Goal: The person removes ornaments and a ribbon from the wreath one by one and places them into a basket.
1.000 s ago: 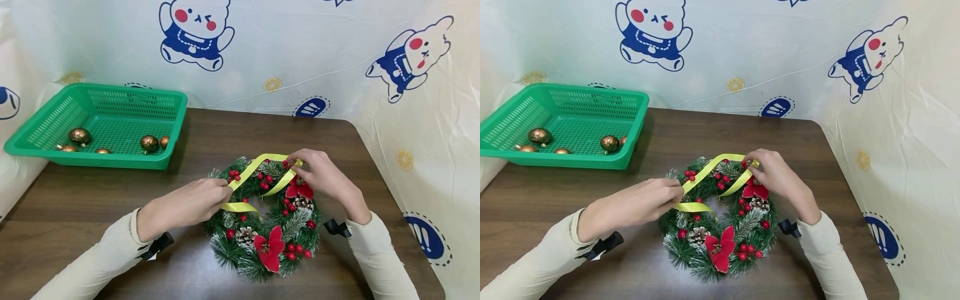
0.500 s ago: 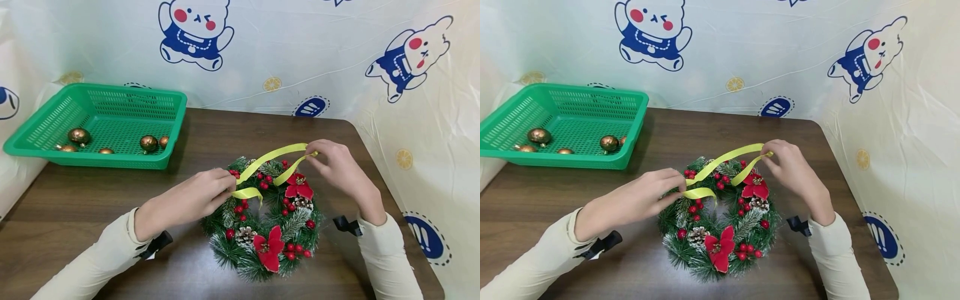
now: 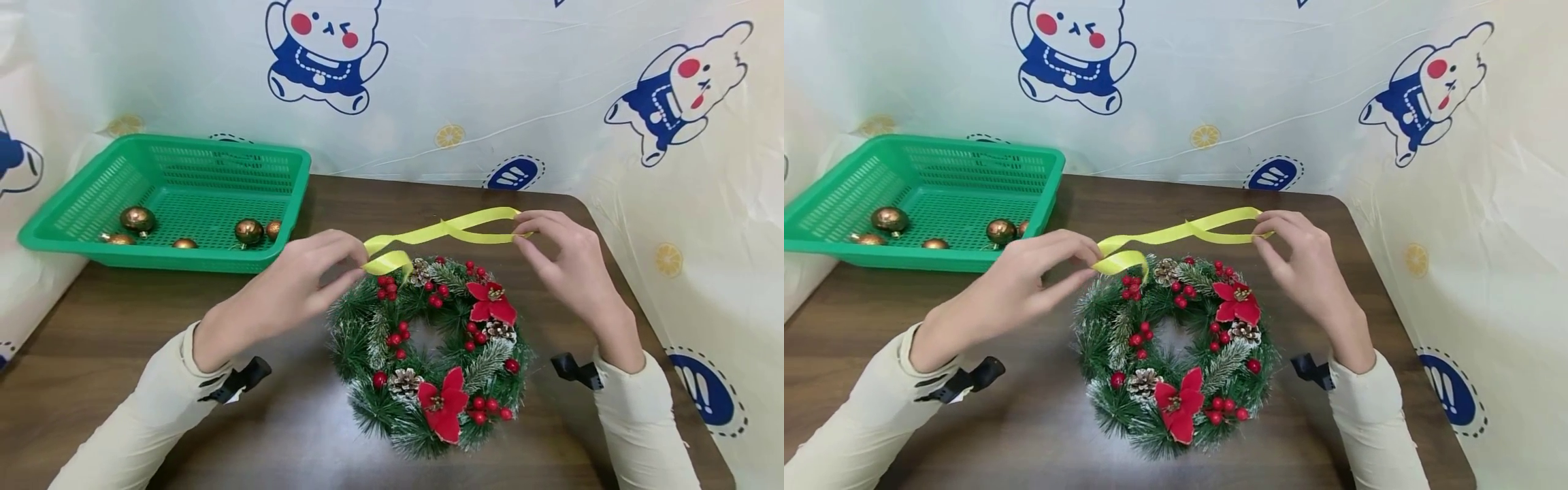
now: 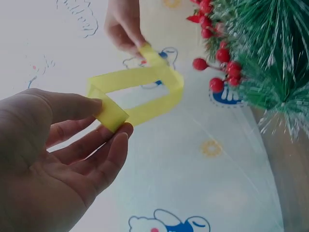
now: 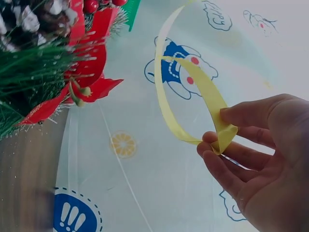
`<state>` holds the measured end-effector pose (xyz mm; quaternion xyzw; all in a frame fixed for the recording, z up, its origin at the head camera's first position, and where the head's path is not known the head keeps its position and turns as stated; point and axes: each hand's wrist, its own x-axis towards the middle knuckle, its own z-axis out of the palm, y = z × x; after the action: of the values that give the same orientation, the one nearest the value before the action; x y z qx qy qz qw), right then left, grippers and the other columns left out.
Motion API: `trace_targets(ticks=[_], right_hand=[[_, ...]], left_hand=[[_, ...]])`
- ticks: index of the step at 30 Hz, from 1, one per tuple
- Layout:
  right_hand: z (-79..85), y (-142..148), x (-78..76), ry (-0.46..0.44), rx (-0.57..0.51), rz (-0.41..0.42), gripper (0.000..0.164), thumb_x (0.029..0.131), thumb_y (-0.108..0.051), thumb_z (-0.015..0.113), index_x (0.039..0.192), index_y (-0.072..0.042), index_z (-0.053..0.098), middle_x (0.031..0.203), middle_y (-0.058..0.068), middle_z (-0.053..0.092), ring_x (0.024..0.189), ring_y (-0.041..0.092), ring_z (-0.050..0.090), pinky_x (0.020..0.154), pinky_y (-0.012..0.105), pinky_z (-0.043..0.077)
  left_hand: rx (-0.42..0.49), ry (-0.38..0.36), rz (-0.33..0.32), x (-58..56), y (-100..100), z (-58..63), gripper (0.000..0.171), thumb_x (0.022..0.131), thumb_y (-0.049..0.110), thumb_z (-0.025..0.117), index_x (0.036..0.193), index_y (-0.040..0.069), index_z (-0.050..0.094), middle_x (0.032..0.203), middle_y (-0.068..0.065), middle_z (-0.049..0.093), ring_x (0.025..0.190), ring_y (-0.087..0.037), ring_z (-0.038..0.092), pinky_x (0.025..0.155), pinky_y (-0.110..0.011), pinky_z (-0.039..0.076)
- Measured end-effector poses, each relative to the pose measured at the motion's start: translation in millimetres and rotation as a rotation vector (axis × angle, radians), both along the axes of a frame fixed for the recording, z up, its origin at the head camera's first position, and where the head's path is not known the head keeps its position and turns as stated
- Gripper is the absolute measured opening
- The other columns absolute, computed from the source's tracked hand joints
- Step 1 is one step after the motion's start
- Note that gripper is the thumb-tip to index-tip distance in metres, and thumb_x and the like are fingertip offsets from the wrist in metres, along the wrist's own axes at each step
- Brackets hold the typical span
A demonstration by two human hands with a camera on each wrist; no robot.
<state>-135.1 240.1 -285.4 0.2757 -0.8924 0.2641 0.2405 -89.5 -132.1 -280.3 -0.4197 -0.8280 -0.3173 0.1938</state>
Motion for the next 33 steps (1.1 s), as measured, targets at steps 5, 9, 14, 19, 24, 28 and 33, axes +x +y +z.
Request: trace_targets(ticks=[5, 9, 14, 19, 24, 28, 33], right_hand=[[0.8, -3, 2.0, -0.009, 0.002, 0.015, 0.006, 0.089, -0.003, 0.072, 0.094, -0.007, 0.072, 0.118, 0.008, 0.069, 0.113, 0.023, 0.062, 0.094, 0.030, 0.045], [3.0, -9, 2.4, -0.022, 0.021, 0.040, 0.006, 0.089, -0.003, 0.072, 0.093, -0.007, 0.072, 0.119, 0.008, 0.069, 0.114, 0.024, 0.061, 0.093, 0.039, 0.047], [9.4, -18, 2.3, -0.028, 0.042, 0.091, 0.007, 0.088, -0.001, 0.073, 0.092, -0.007, 0.073, 0.121, 0.009, 0.068, 0.116, 0.027, 0.060, 0.091, 0.049, 0.047], [18.2, -29, -0.5, -0.023, 0.070, 0.136, 0.008, 0.088, -0.001, 0.072, 0.092, -0.008, 0.072, 0.127, 0.012, 0.065, 0.123, 0.030, 0.056, 0.095, 0.053, 0.046], [25.7, -43, -7.6, -0.048, 0.121, 0.171, 0.007, 0.090, -0.002, 0.070, 0.093, -0.008, 0.071, 0.133, 0.014, 0.060, 0.129, 0.031, 0.051, 0.099, 0.054, 0.044], [32.6, -61, -15.7, -0.066, 0.169, 0.225, 0.005, 0.092, -0.005, 0.069, 0.094, -0.009, 0.071, 0.134, 0.015, 0.059, 0.129, 0.032, 0.051, 0.099, 0.053, 0.044], [39.6, -90, -29.2, -0.100, 0.175, 0.331, 0.002, 0.095, -0.010, 0.068, 0.095, -0.010, 0.071, 0.133, 0.014, 0.061, 0.127, 0.032, 0.053, 0.099, 0.050, 0.045]], left_hand=[[0.009, -0.013, 0.037, -0.8, -8, 4.7, 0.014, 0.087, -0.002, 0.073, 0.098, 0.005, 0.067, 0.102, -0.003, 0.066, 0.094, -0.014, 0.062, 0.079, -0.034, 0.056], [0.009, -0.005, 0.077, -0.1, -18, 6.1, 0.016, 0.086, -0.004, 0.073, 0.097, 0.005, 0.066, 0.104, -0.003, 0.066, 0.094, -0.014, 0.062, 0.079, -0.033, 0.054], [-0.009, 0.002, 0.130, 1.2, -31, 6.1, 0.016, 0.085, -0.005, 0.074, 0.095, 0.006, 0.068, 0.109, -0.006, 0.066, 0.099, -0.019, 0.062, 0.080, -0.035, 0.053], [-0.018, 0.006, 0.187, 2.9, -46, 5.3, 0.015, 0.085, -0.004, 0.075, 0.094, 0.008, 0.071, 0.113, -0.008, 0.066, 0.102, -0.021, 0.063, 0.079, -0.037, 0.051], [-0.012, 0.028, 0.246, 4.1, -66, 6.9, 0.019, 0.082, -0.007, 0.076, 0.092, 0.008, 0.071, 0.113, -0.007, 0.067, 0.102, -0.021, 0.064, 0.080, -0.034, 0.051], [-0.025, 0.052, 0.288, 4.4, -83, 8.9, 0.020, 0.081, -0.009, 0.076, 0.091, 0.007, 0.072, 0.111, -0.007, 0.067, 0.094, -0.018, 0.065, 0.080, -0.018, 0.047], [-0.037, 0.076, 0.348, 4.3, -104, 12.4, 0.017, 0.081, -0.009, 0.075, 0.089, 0.005, 0.071, 0.107, -0.009, 0.068, 0.084, -0.018, 0.065, 0.078, -0.012, 0.041]])
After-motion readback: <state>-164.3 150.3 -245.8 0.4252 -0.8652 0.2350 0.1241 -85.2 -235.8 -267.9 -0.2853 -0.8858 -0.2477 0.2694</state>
